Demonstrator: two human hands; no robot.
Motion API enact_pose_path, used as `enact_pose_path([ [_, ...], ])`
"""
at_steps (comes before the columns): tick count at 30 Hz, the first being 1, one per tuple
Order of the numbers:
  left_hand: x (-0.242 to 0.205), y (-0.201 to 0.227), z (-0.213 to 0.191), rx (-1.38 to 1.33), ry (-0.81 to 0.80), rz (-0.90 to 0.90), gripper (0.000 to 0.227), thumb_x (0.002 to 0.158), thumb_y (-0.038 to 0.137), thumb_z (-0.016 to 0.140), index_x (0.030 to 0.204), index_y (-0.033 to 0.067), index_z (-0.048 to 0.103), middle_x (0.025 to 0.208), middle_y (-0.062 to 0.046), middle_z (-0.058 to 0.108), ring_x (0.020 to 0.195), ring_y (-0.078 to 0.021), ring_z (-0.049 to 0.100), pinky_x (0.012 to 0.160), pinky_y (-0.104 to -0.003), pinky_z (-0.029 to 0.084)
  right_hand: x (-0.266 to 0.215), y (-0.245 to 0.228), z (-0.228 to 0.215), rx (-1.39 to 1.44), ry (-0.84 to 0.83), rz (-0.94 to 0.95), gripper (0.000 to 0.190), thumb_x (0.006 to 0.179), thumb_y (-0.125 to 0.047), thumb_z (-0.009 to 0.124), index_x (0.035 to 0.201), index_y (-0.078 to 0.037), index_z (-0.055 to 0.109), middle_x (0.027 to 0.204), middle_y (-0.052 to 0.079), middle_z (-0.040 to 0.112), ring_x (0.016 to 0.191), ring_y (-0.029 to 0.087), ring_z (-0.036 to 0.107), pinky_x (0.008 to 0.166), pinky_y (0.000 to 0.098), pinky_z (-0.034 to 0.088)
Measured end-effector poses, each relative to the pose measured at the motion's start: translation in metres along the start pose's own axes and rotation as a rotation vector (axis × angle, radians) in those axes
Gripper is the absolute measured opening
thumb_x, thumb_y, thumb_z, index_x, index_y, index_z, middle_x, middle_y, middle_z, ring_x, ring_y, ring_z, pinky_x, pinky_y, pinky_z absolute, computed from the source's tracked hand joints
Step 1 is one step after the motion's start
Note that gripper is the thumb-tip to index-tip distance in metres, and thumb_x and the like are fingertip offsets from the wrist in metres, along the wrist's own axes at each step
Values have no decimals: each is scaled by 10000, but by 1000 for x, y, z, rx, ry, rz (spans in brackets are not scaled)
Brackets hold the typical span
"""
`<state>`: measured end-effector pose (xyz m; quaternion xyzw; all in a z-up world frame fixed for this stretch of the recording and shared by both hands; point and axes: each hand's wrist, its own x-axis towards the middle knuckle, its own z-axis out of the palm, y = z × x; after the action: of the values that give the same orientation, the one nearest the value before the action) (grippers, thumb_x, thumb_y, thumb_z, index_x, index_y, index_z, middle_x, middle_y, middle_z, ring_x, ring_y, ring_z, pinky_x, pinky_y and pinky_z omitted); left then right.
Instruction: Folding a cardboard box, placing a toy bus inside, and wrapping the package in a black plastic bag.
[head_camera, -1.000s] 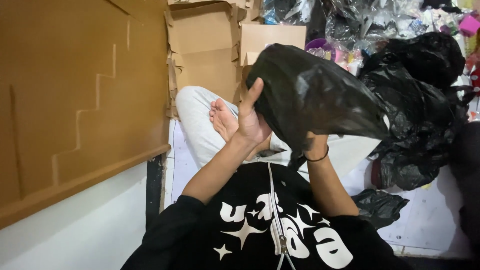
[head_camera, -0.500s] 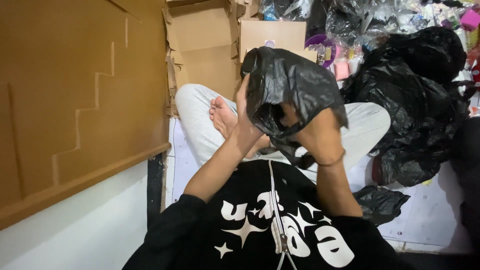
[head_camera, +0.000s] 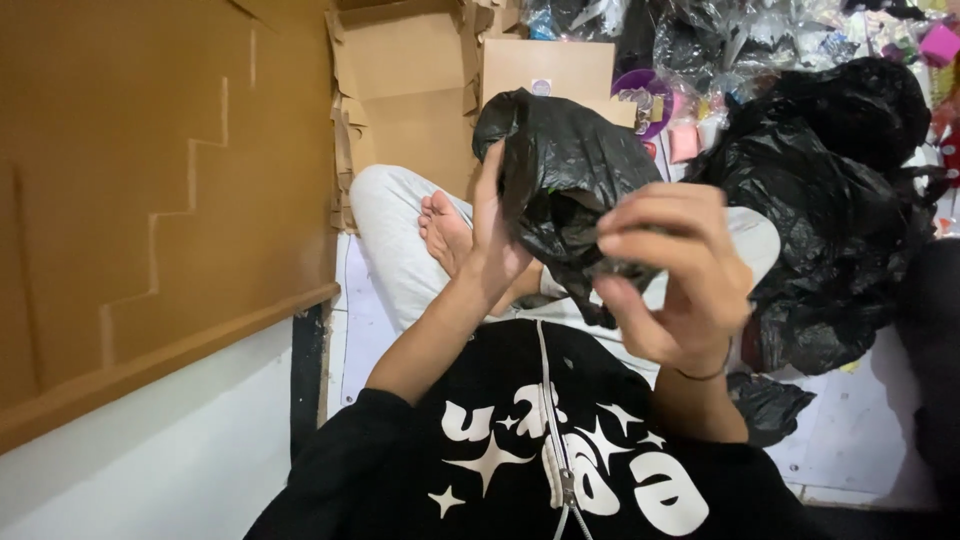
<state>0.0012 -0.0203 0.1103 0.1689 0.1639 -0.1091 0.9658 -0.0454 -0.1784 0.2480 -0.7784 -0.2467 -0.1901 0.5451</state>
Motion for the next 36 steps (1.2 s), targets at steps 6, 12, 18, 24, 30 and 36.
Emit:
enact_pose_path([
  [6, 1, 4, -9, 98, 59, 125, 421, 1107, 332, 472, 1466, 121, 533, 1376, -6, 580, 1201, -131, 544, 1044, -291, 410, 7, 13, -14, 7, -552, 344, 294, 755, 55, 583, 1008, -11, 718, 894, 67, 695, 570, 177, 547, 531, 269, 438],
  [12, -11, -5, 44, -41, 315, 131, 542, 954, 404, 749, 1334, 36, 633, 1338, -156, 646, 1207, -251, 621, 1072, -423, 485, -26, 83, 43, -129, -83, 137, 285, 940, 85, 668, 1212, 102, 587, 1056, 312, 588, 976, 540, 603, 861, 583, 498],
  [18, -24, -16, 30, 67, 331, 159, 687, 959, 506, 685, 1424, 17, 557, 1474, -203, 541, 1361, -315, 525, 1157, -465, 414, -17, 80, 32, 274, -332, 332, 366, 844, 36, 755, 1201, 62, 677, 1141, 294, 711, 1124, 411, 654, 951, 579, 489],
  [24, -16, -25, -2, 283, 338, 107, 672, 951, 602, 647, 1327, 45, 628, 1226, -191, 694, 1014, -274, 723, 862, -363, 622, -53, 123, 30, 289, -405, 737, 428, 917, -304, 774, 1162, 43, 729, 1193, 264, 723, 1168, 401, 656, 1080, 545, 417],
  [30, -19, -32, -11, 397, 152, 277, 488, 1067, 356, 592, 1454, 66, 534, 1433, -191, 584, 1241, -252, 596, 1057, -422, 518, 12, 64, 13, -228, -553, 426, 470, 940, -424, 726, 1138, 1, 688, 1129, 277, 710, 1182, 452, 618, 1067, 555, 426],
  [36, -20, -28, 9, 349, -6, 368, 347, 1162, 260, 405, 1408, 56, 540, 1522, -169, 527, 1287, -245, 580, 1045, -399, 537, -105, 163, 12, 583, -280, 799, 671, 904, -208, 731, 1510, -53, 489, 1517, 178, 530, 1401, 254, 441, 1167, 499, 354],
])
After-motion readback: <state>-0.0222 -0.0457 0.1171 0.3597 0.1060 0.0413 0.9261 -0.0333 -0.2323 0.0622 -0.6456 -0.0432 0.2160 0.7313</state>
